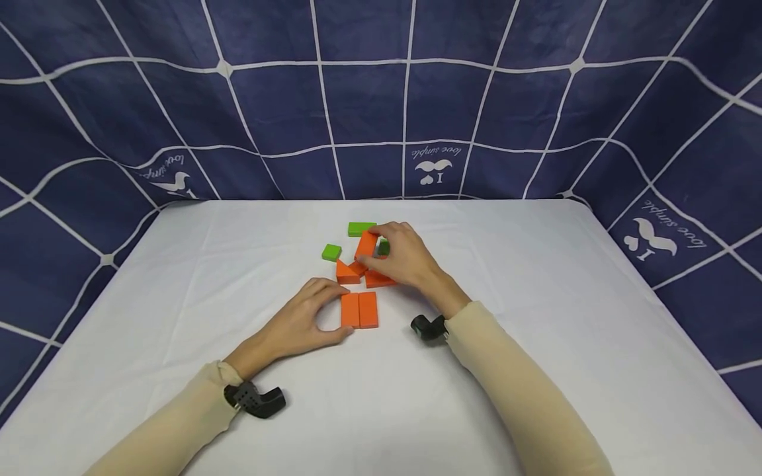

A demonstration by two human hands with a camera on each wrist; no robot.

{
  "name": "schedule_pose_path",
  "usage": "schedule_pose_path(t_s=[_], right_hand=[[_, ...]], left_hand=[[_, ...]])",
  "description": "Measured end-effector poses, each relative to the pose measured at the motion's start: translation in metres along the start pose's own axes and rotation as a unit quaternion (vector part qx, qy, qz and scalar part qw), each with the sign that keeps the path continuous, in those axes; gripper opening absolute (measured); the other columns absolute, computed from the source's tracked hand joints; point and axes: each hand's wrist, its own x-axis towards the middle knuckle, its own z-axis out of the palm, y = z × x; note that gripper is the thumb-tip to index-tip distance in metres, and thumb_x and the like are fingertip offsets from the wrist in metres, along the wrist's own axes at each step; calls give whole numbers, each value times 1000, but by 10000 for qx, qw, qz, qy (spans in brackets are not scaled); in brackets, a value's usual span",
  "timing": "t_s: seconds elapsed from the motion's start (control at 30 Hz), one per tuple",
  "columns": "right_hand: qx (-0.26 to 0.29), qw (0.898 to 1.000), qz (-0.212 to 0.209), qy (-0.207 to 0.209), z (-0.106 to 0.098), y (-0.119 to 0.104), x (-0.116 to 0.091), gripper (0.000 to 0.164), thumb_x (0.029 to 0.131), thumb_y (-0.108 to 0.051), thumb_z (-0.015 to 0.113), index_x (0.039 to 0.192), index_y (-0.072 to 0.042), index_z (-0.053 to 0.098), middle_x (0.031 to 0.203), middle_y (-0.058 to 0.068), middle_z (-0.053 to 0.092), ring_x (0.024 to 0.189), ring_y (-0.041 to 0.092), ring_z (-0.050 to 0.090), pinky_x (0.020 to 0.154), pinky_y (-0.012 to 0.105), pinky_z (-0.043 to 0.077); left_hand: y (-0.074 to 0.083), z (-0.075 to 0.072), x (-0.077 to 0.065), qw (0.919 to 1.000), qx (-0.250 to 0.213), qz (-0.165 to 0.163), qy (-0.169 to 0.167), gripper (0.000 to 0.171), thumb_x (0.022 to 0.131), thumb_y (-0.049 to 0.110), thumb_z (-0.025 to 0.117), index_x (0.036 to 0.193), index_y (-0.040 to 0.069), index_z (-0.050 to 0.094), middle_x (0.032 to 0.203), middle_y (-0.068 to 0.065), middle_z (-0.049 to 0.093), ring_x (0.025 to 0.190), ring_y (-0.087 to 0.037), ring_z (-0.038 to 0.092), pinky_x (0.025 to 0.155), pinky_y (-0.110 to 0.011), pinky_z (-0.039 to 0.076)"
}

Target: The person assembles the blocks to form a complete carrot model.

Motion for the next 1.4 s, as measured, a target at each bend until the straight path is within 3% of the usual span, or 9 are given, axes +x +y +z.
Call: schedule_pose_path(t_s=[0.67, 0.9, 1.4], right_hand=[[119, 9990, -380, 179, -15, 9, -46, 59, 88, -42, 76, 139, -14, 64, 138, 5, 64, 128, 27, 55, 108, 53, 47], [227, 9985, -489, -37, -12, 14, -58, 58, 87, -40, 77, 138, -15, 64, 137, 3, 64, 129, 25, 54, 111, 52, 45], [937, 9886, -1096, -440, 6, 29, -80, 51, 84, -30, 82, 130, -17, 63, 124, -4, 65, 106, 13, 63, 98, 38, 55]], left_hand=[[0, 1, 1, 9999, 97, 90, 74, 61, 82, 48, 80, 128, 10, 66, 125, -1, 60, 120, -16, 52, 106, -37, 50], [-1, 0, 2, 9999, 129, 65, 65, 61, 82, 48, 80, 128, 10, 66, 125, -1, 60, 120, -17, 52, 106, -36, 50], [2, 0, 1, 9999, 104, -40, -52, 62, 83, 48, 80, 130, 9, 66, 127, -3, 60, 122, -18, 52, 108, -38, 49]])
